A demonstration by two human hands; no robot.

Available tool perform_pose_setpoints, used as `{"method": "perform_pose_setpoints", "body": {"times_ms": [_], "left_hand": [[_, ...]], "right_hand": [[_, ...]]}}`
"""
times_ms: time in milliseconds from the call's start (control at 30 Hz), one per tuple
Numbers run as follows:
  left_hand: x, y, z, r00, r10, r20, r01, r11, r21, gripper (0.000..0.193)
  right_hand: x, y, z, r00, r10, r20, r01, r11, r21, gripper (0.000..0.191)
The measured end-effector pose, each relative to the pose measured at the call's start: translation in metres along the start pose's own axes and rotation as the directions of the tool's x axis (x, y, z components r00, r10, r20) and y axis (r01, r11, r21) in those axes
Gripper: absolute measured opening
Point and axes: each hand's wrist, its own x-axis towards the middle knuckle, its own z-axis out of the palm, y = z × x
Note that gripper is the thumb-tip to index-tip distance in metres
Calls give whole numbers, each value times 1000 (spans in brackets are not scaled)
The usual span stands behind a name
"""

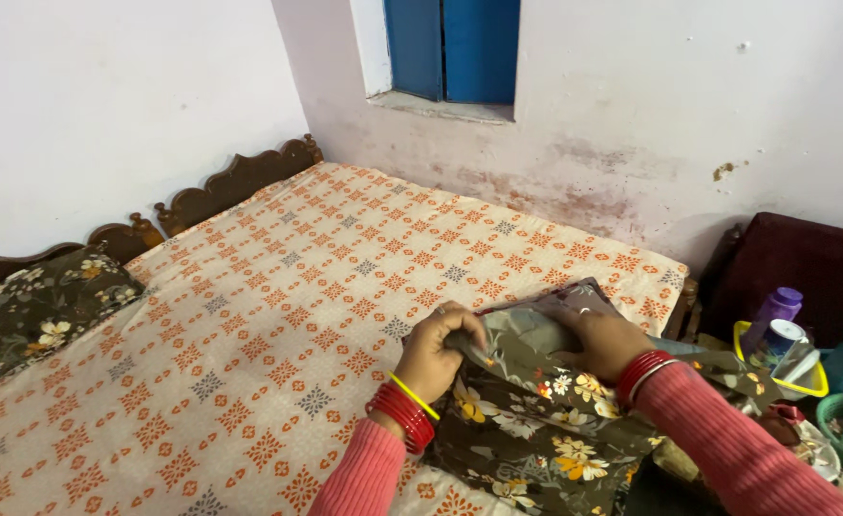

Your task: The person places a floral pillow on a bed, smooths it, then retrieves another pillow from a nearby chair and smooths it on the bed. The person continues to adjust and smooth both pillows on the bed surface.

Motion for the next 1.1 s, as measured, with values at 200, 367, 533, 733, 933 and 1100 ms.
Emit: {"method": "perform_pose_setpoints", "body": {"times_ms": [200,367,533,733,933,1100], "left_hand": [[32,13,4,966,-242,-94,253,959,128,16],[46,1,16,991,-94,-94,110,976,187,20],[45,-27,22,992,-119,45,122,990,-74,22],[50,-49,26,987,-112,117,128,982,-140,25],[45,-58,27,972,-94,215,96,995,1,30],[44,-62,27,978,-32,205,50,995,-82,30]], "right_hand": [[12,24,47,992,-80,-99,82,996,18,45],[28,57,83,877,-312,-367,442,824,355,52],[29,67,88,923,-371,-97,309,570,761,51],[25,41,60,988,13,157,-150,383,911,58],[20,29,43,861,-494,125,-177,-59,982,40],[9,15,23,914,-357,192,-66,337,939,27]]}}
